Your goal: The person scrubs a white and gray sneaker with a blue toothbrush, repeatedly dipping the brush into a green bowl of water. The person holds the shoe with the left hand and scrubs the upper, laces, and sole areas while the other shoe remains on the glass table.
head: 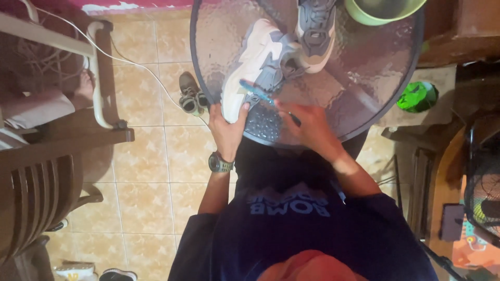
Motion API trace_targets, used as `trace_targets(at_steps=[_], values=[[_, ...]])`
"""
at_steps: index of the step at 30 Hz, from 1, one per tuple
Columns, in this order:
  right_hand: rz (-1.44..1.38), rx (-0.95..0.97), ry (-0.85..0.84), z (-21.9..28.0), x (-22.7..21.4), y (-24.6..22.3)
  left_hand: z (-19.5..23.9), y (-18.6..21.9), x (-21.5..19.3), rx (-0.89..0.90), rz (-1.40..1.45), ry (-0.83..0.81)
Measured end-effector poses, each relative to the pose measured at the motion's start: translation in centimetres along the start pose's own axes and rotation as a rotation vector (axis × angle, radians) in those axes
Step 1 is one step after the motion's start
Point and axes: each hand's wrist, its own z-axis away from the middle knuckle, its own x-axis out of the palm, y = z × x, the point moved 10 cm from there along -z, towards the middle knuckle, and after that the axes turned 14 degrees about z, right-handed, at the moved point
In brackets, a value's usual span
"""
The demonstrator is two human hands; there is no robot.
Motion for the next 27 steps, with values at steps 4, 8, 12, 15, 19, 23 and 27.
trace_targets(at_steps=[4,8,12,15,19,23,27], values=[[0.028,0.081,0.139,-0.6,-1.2,2.8,0.4,-0.2,-0.1,-0.012,0.002,0.023],[0.026,0.087,0.015,-0.5,0.3,2.3,0.1,-0.2,0.4,0.008,-0.02,0.001],[0.089,0.063,0.121,-0.8,0.1,4.2,-0.1,0.1,0.4,0.038,-0.024,0.008],[0.131,-0.014,0.027,2.2,2.4,-0.7,-0.5,0.2,0.0,0.019,-0.025,0.001],[0.038,0.07,0.115,0.9,1.1,2.7,-0.3,-0.7,0.3,-0.02,-0.004,0.004],[0.115,-0.067,0.292,1.8,1.6,-0.6,-0.4,-1.0,0.5,-0.144,0.02,0.004],[0.057,-0.003,0.29,1.1,1.7,1.9,-0.3,-0.2,0.9,-0.141,0.048,0.007]])
